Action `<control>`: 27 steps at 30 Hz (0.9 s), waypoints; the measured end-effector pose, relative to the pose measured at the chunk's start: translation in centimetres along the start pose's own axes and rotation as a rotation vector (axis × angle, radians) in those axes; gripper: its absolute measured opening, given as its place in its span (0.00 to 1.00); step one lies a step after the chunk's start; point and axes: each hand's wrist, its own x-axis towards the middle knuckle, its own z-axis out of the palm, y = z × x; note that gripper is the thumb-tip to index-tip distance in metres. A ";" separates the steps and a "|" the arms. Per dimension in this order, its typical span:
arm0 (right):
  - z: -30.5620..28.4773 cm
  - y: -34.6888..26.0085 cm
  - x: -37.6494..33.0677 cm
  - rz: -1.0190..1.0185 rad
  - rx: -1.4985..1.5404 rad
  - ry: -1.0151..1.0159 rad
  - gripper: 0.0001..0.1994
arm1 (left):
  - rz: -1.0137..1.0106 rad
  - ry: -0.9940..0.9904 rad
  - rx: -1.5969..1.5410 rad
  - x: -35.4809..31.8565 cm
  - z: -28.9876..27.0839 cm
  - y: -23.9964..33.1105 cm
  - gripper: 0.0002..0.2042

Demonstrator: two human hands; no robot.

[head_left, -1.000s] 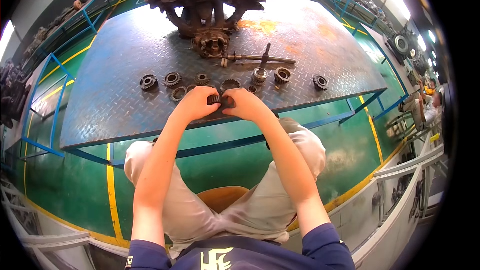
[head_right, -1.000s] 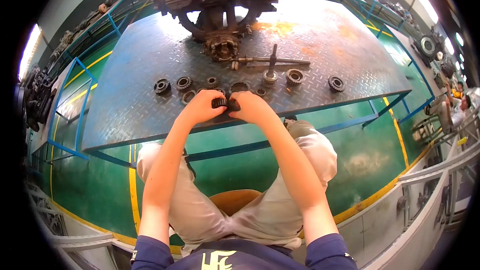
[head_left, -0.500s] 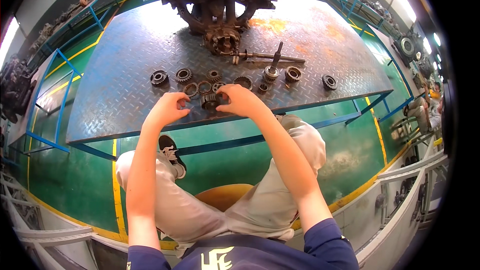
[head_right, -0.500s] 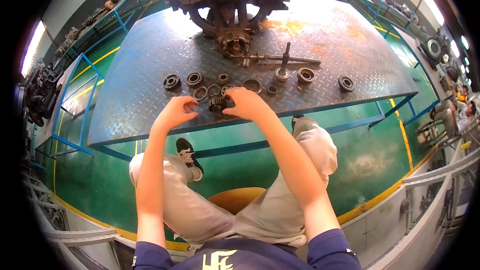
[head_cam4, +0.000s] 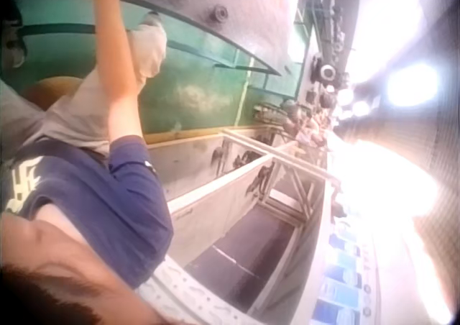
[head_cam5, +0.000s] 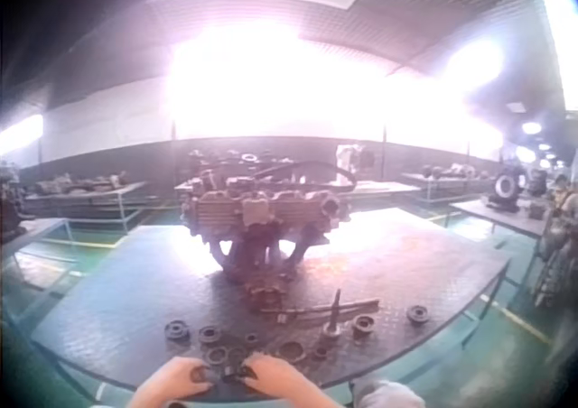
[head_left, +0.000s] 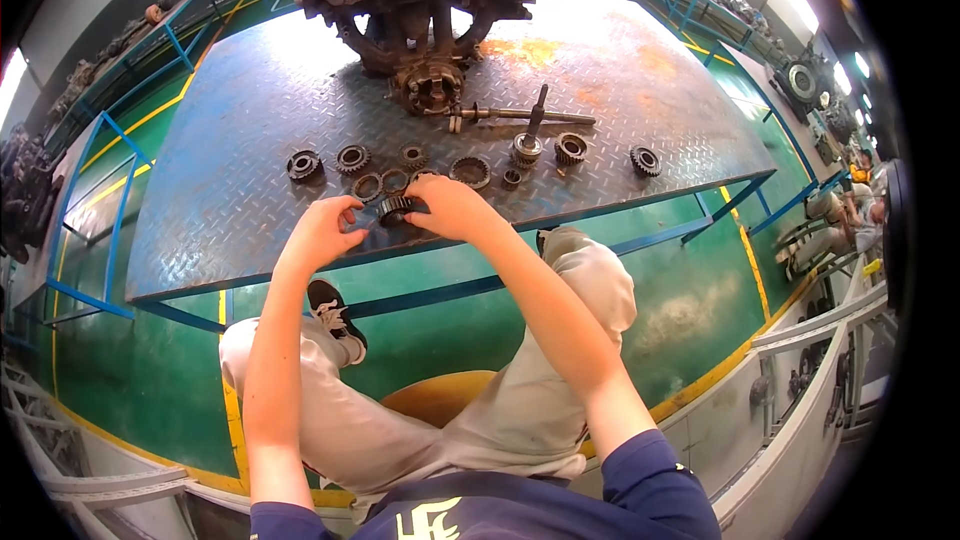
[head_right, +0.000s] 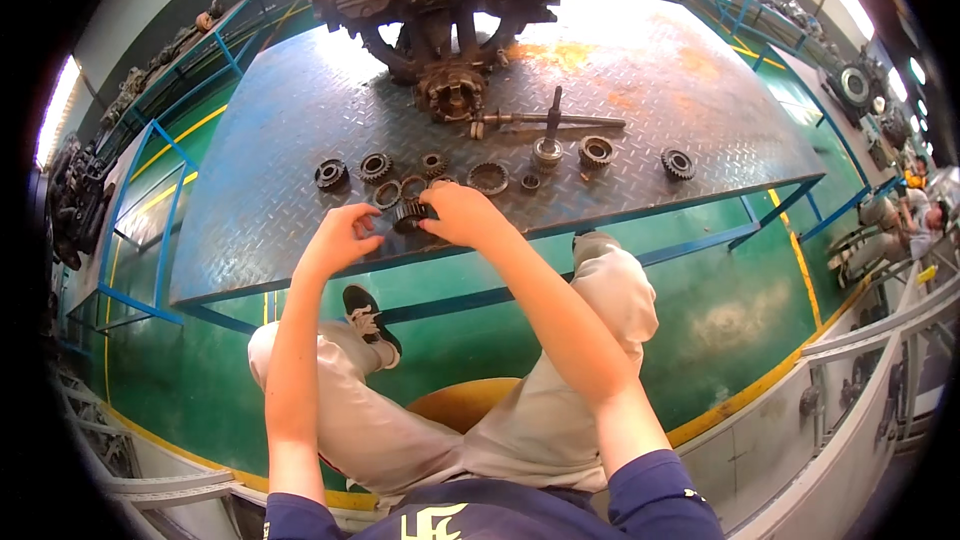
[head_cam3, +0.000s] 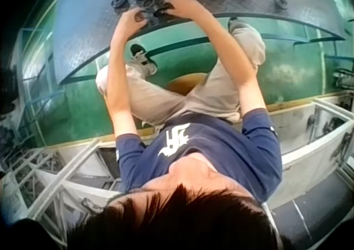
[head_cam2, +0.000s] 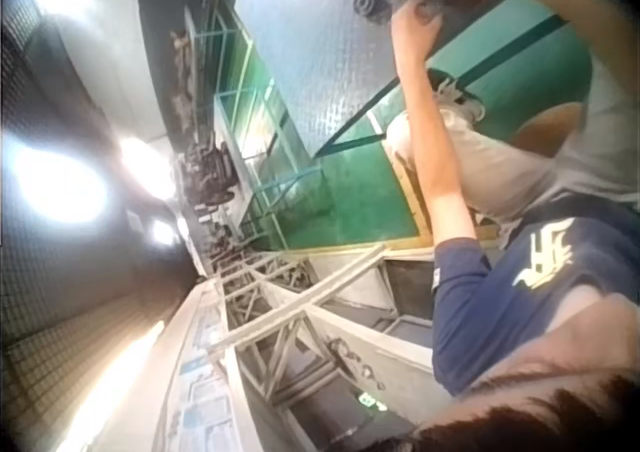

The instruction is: The person assembles transmission gear components by aligning and fitting gears and synchronizer parts together by hand on a workbench.

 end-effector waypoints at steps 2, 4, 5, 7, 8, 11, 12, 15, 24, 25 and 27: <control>-0.6 -0.3 0.0 0.092 0.004 -0.100 0.17 | 0.050 0.020 -0.019 0.3 0.4 0.0 0.21; -0.9 0.3 -0.4 0.110 -0.035 -0.119 0.17 | 0.051 -0.005 -0.029 0.9 0.8 0.8 0.21; -1.2 0.7 -0.8 0.127 -0.069 -0.141 0.17 | 0.048 -0.031 -0.037 1.3 1.0 1.3 0.21; -2.0 0.9 -1.3 0.143 -0.064 -0.132 0.17 | 0.061 -0.043 -0.024 1.8 1.5 2.1 0.20; -2.4 1.0 -1.6 0.160 -0.056 -0.126 0.17 | 0.070 -0.056 -0.012 2.1 1.6 2.4 0.20; -3.5 1.4 -2.6 0.204 -0.022 -0.092 0.16 | 0.168 -0.013 0.071 3.1 2.9 2.2 0.20; -3.9 1.5 -2.8 0.205 -0.021 -0.089 0.16 | 0.169 -0.014 0.073 3.4 3.2 2.2 0.20; -4.8 2.1 -3.8 0.248 -0.041 -0.111 0.15 | 0.291 0.060 0.099 4.2 3.8 2.7 0.18; -6.3 3.2 -6.1 0.285 -0.039 -0.062 0.14 | 0.165 -0.098 0.059 5.8 5.5 6.5 0.16; -6.4 3.2 -6.1 0.278 -0.036 -0.060 0.14 | 0.190 -0.093 0.057 6.1 6.1 6.2 0.16; -6.4 3.3 -6.3 0.274 -0.034 -0.056 0.14 | 0.216 -0.090 0.053 6.3 6.7 6.3 0.16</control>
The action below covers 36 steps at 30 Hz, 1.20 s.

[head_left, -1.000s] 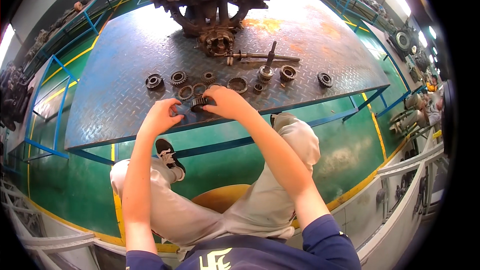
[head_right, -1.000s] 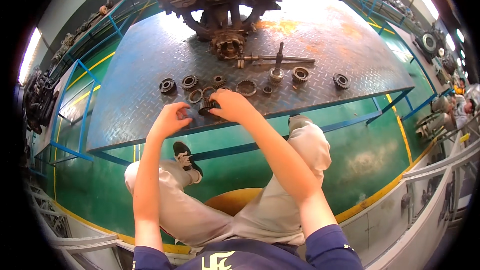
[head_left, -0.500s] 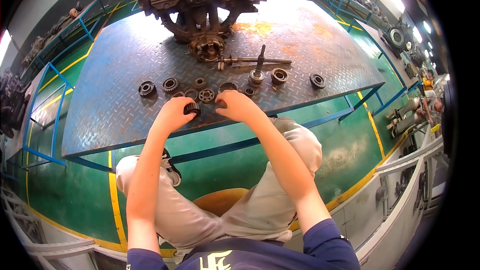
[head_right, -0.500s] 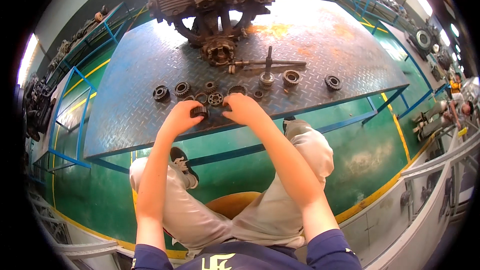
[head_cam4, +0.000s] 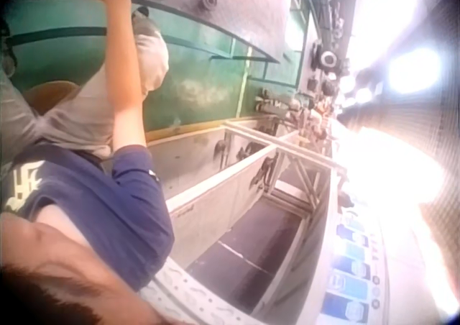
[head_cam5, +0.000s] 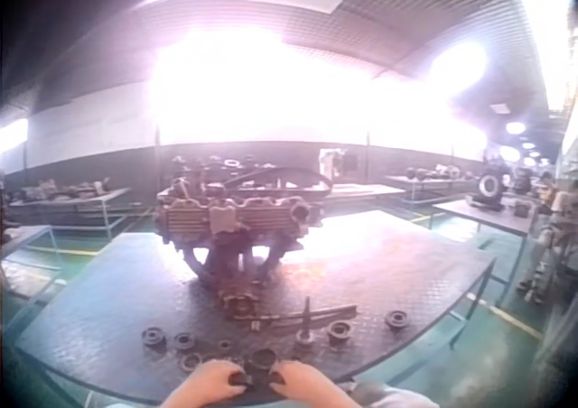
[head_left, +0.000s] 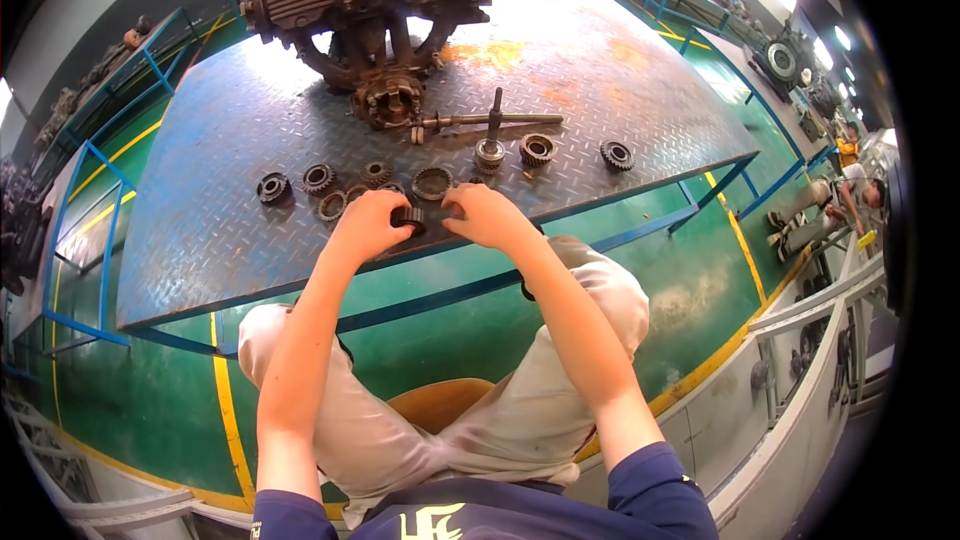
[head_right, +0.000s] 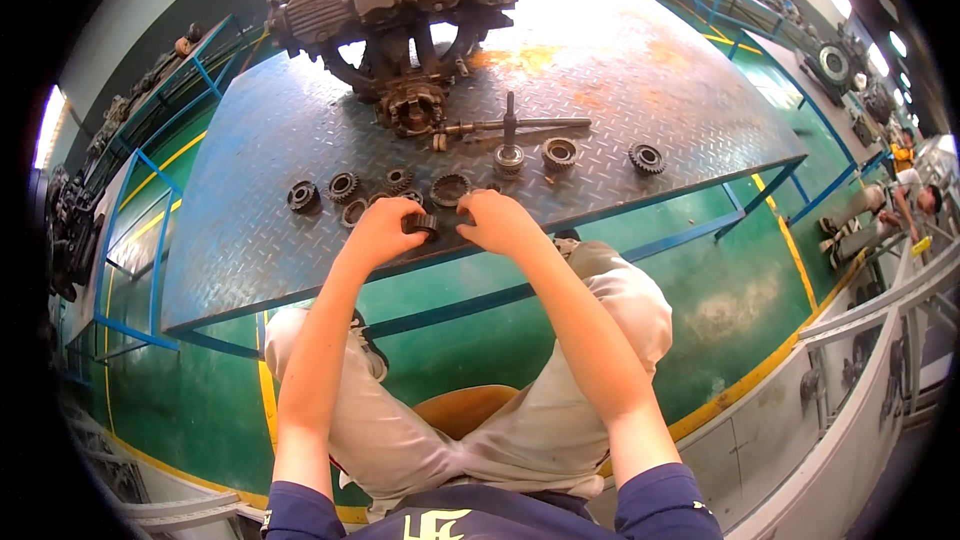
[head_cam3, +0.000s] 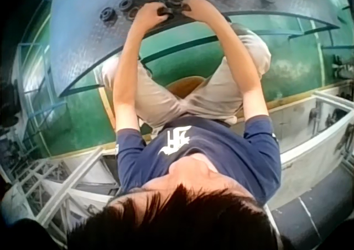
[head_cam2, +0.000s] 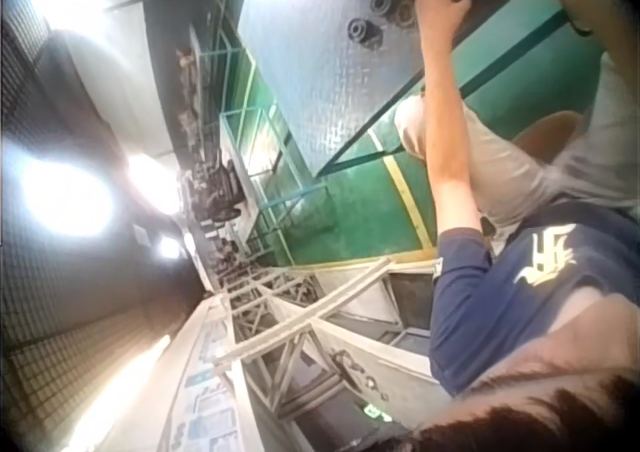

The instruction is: The person assembles transmission gear components by aligning and fitting gears and synchronizer parts together by hand on a workbench.

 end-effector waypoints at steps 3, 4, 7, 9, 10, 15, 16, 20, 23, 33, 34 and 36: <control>0.0 0.1 -0.1 -0.004 0.004 0.004 0.14 | 0.004 0.000 0.026 0.4 0.6 0.5 0.15; 0.0 0.1 0.0 0.002 0.003 0.001 0.14 | 0.007 -0.010 0.028 0.5 0.6 0.7 0.15; -0.1 -0.1 0.1 0.009 0.001 -0.006 0.14 | 0.043 0.031 0.025 0.6 1.0 0.5 0.15; 0.1 -0.2 0.2 0.011 -0.002 -0.009 0.14 | 0.078 0.082 0.019 0.5 1.1 0.4 0.15; 0.3 -0.1 0.3 0.011 0.003 -0.002 0.14 | 0.067 0.089 0.017 0.5 1.0 0.5 0.15; 0.8 -0.7 0.9 -0.028 -0.010 0.009 0.14 | 0.002 0.084 0.001 0.1 0.4 -0.2 0.16; 0.9 -0.9 1.1 -0.033 -0.001 0.003 0.14 | 0.000 0.101 0.001 -0.1 0.2 -0.3 0.16; 1.6 -1.3 1.9 -0.061 -0.003 -0.012 0.14 | -0.065 0.082 -0.092 -0.7 -0.3 -0.5 0.15; 2.2 -1.9 2.8 -0.069 0.042 -0.017 0.15 | -0.063 0.100 -0.081 -1.4 -0.5 -1.4 0.15; 4.1 -3.7 4.2 -0.176 0.065 0.019 0.17 | -0.157 0.045 0.007 -3.6 -2.6 -3.0 0.16; 4.2 -4.0 4.5 -0.182 0.059 0.032 0.17 | -0.137 0.072 0.008 -3.9 -2.7 -3.3 0.16; 4.3 -4.6 4.8 -0.192 0.055 0.042 0.17 | -0.120 0.100 0.011 -4.4 -2.9 -3.9 0.15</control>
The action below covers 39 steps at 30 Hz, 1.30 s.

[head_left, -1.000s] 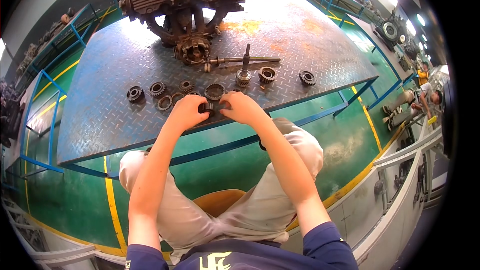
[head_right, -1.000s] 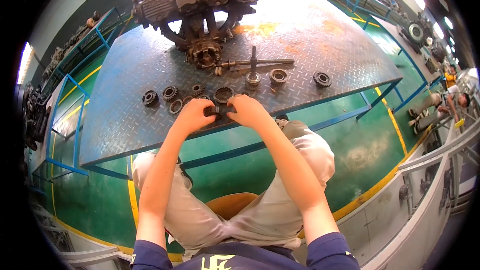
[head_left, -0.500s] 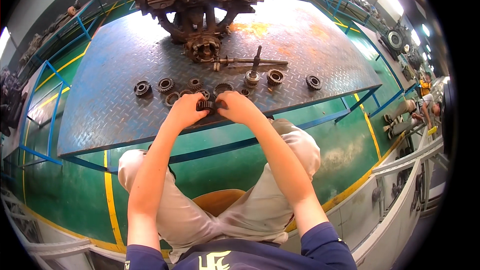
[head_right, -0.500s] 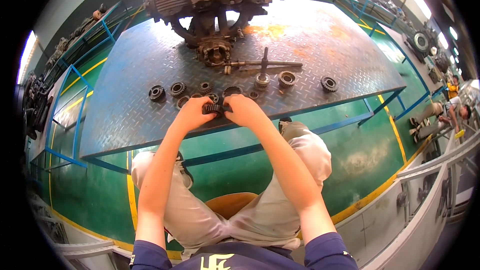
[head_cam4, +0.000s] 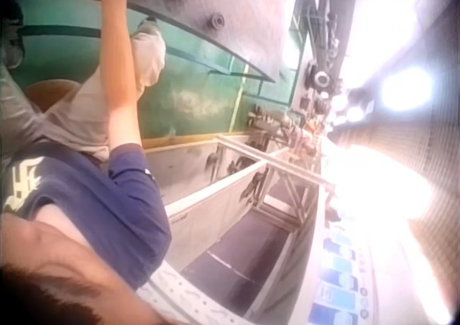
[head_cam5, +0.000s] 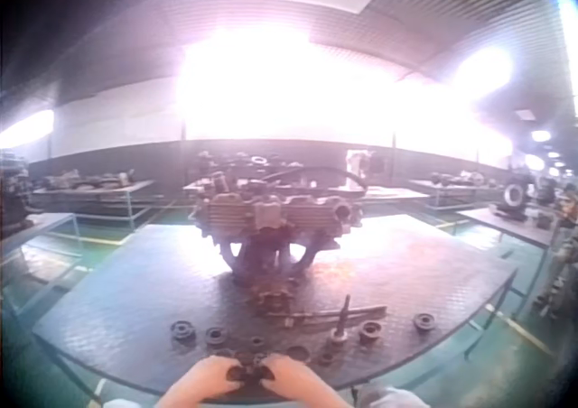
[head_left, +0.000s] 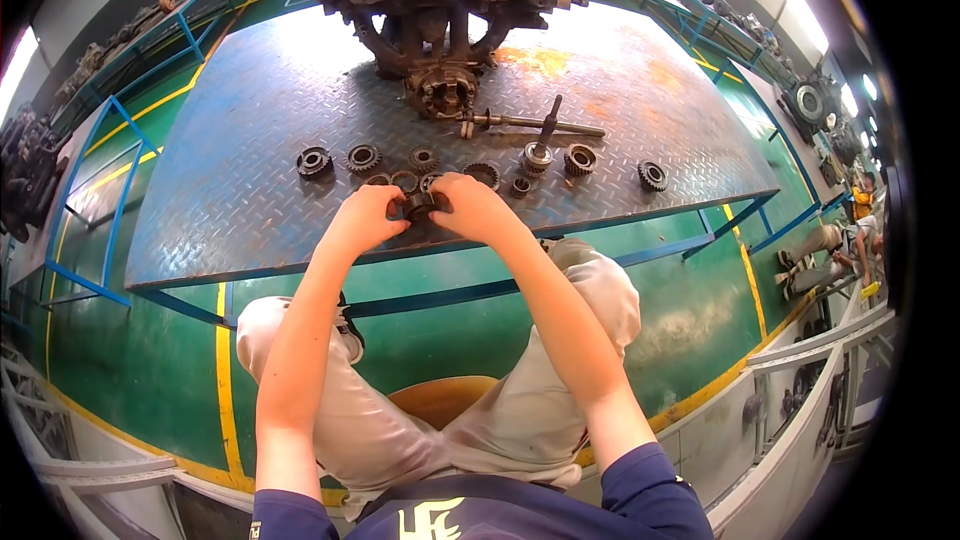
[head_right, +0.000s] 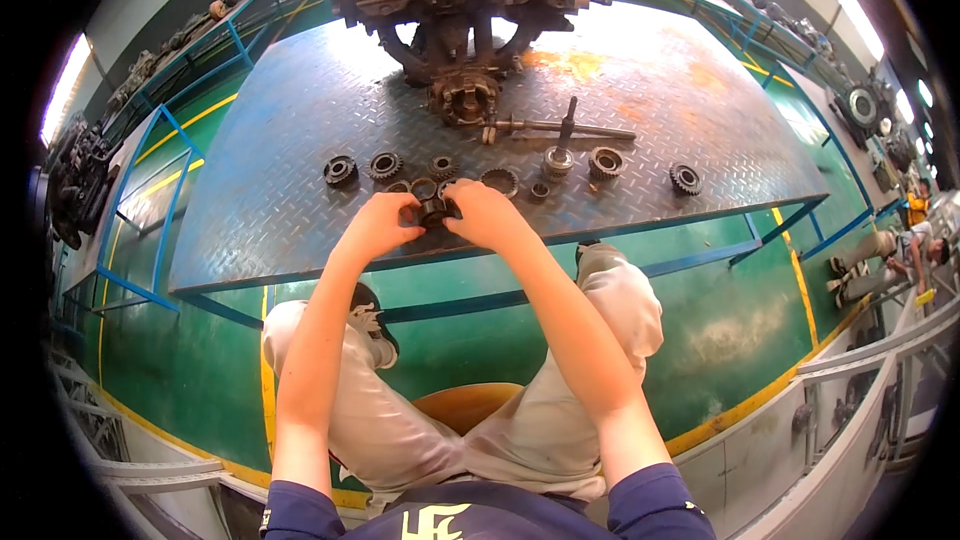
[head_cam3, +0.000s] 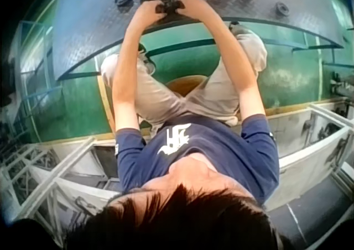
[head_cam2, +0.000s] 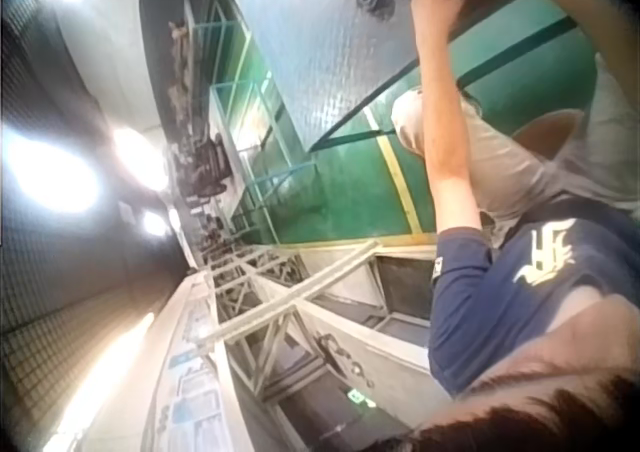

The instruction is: The person assembles transmission gear components by aligning and fitting gears and synchronizer parts together by hand on a workbench.

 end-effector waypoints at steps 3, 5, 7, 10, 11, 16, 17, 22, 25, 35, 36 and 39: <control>0.2 -0.7 0.5 -0.064 0.045 0.040 0.16 | -0.021 -0.032 -0.006 -0.5 -0.4 -0.3 0.16; 0.2 -1.2 0.7 -0.051 0.093 0.012 0.17 | -0.051 -0.053 -0.025 -0.9 -0.8 0.0 0.15; 0.6 -1.3 0.8 -0.080 0.098 0.039 0.17 | -0.049 -0.033 -0.026 -1.2 -1.0 -0.4 0.14; 0.9 -1.0 0.8 -0.108 0.102 0.062 0.17 | -0.061 -0.026 -0.017 -1.6 -1.4 -0.7 0.13; 0.9 -0.9 0.7 -0.110 0.101 0.057 0.17 | -0.075 -0.038 -0.005 -1.6 -1.4 -0.6 0.12; 0.0 -0.6 0.2 -0.105 0.075 0.009 0.17 | -0.051 -0.019 -0.021 -1.5 -1.7 -0.5 0.13; -0.2 -0.6 0.2 -0.080 0.066 -0.013 0.17 | -0.051 -0.020 -0.030 -1.4 -1.7 -0.4 0.14; -1.5 0.0 -0.7 -0.035 0.036 -0.042 0.16 | -0.016 -0.040 -0.053 -0.6 -1.5 0.7 0.15; -2.3 0.1 -1.4 -0.007 0.008 -0.074 0.16 | 0.000 -0.031 -0.092 0.0 -0.9 1.3 0.16; -4.5 2.3 -3.6 0.039 0.019 0.043 0.15 | 0.205 -0.005 -0.099 3.1 2.4 2.1 0.15; -4.7 2.1 -3.7 0.038 0.022 0.042 0.15 | 0.203 -0.006 -0.098 3.4 2.7 2.0 0.15; -5.5 1.8 -4.1 0.134 0.032 0.030 0.14 | 0.227 -0.011 -0.130 4.0 3.4 2.0 0.15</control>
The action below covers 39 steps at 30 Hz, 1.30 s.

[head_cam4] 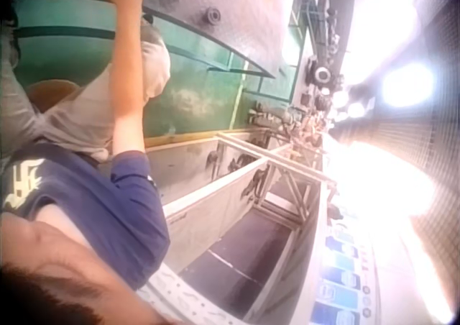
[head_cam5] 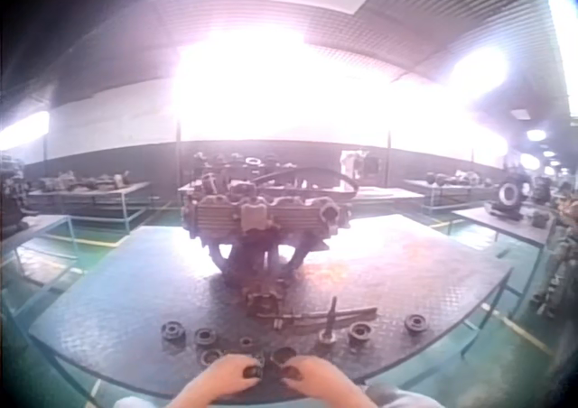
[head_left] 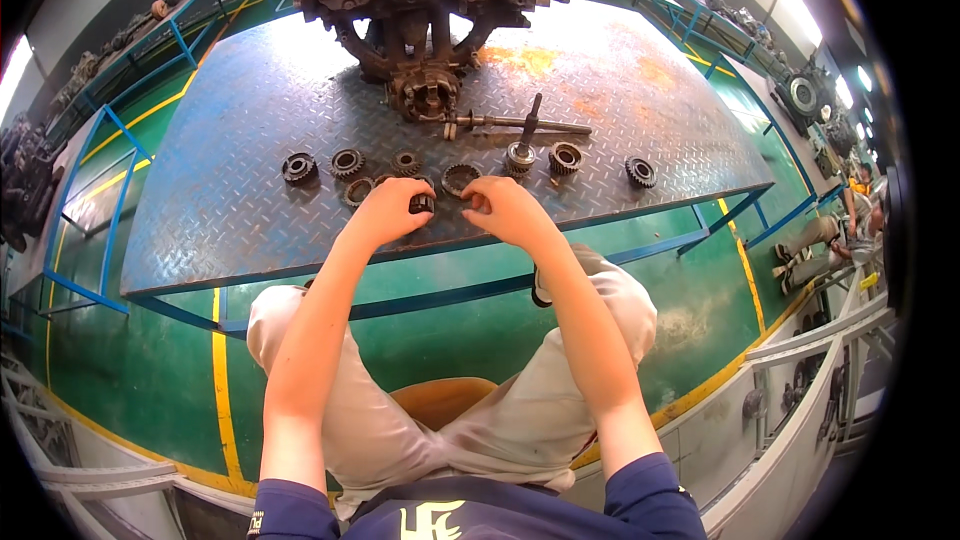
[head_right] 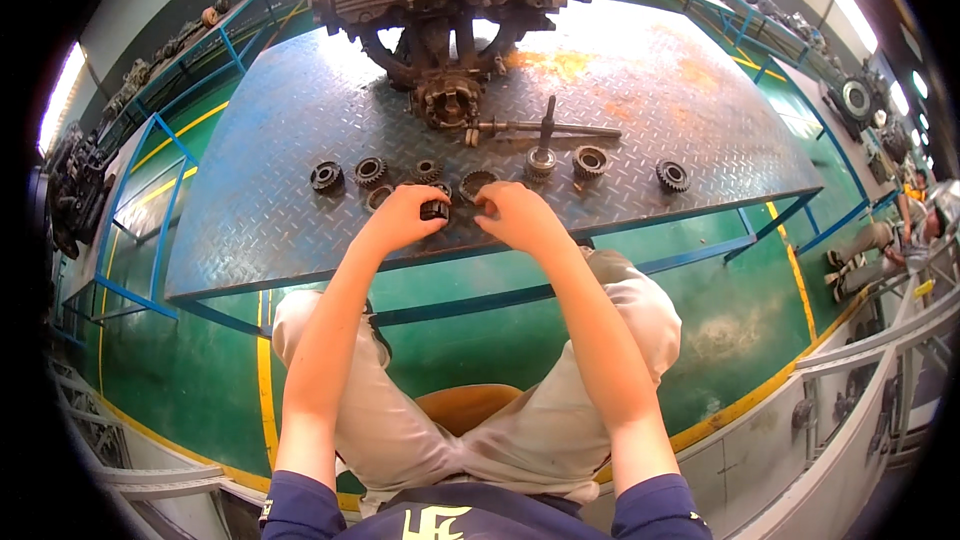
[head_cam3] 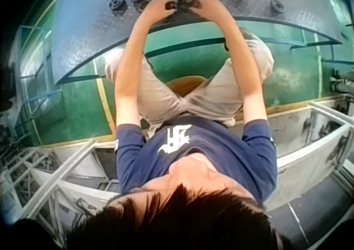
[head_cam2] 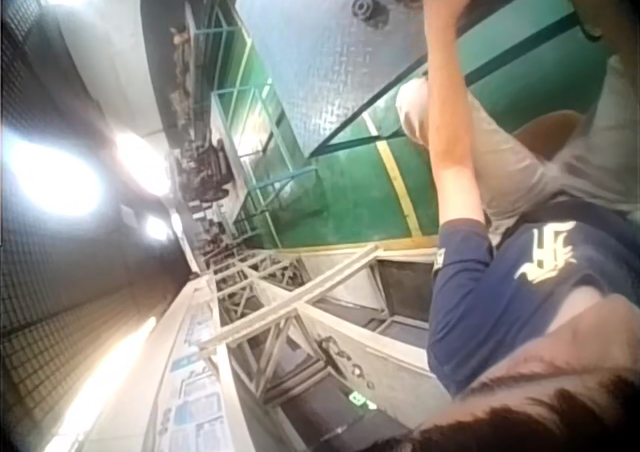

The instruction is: The person assembles transmission gear components by aligning and fitting gears and synchronizer parts together by hand on a workbench.

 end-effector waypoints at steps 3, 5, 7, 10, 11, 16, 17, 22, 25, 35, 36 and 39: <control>-0.4 0.3 -0.3 0.022 0.020 -0.009 0.14 | -0.045 -0.047 0.043 0.4 0.4 0.3 0.17; -0.4 0.6 -0.5 0.021 0.016 0.026 0.14 | -0.039 -0.024 0.098 0.4 0.8 0.5 0.18; -0.6 0.5 -0.8 0.029 0.017 0.017 0.13 | -0.032 -0.069 0.068 0.4 0.9 2.1 0.17; -0.7 0.3 -0.9 0.040 0.024 0.001 0.13 | 0.003 -0.010 0.133 0.6 1.5 2.3 0.18; -0.7 0.2 -0.9 0.036 0.032 -0.004 0.13 | 0.013 0.017 0.148 0.6 1.6 2.3 0.18; -0.4 0.2 -0.8 0.033 0.020 -0.010 0.12 | 0.047 0.048 0.132 0.9 1.9 2.3 0.16; -0.3 0.2 -0.8 0.036 0.010 -0.002 0.12 | 0.059 0.050 0.123 1.0 1.9 2.5 0.16; 0.1 0.8 -0.6 0.011 0.016 -0.014 0.11 | 0.043 0.012 0.109 1.5 1.8 2.7 0.14; 0.2 0.3 -0.3 -0.013 0.019 -0.009 0.12 | 0.058 0.061 0.095 1.3 1.5 2.3 0.13; 3.7 0.8 1.6 0.007 -0.036 -0.084 0.20 | 0.028 0.085 0.016 -1.1 -0.5 0.8 0.16; 4.1 0.0 2.2 -0.011 -0.019 -0.106 0.20 | 0.053 0.101 0.044 -1.8 -1.0 0.0 0.17; 5.3 0.2 2.6 -0.095 -0.044 -0.068 0.19 | -0.035 0.057 0.006 -2.7 -1.9 0.1 0.18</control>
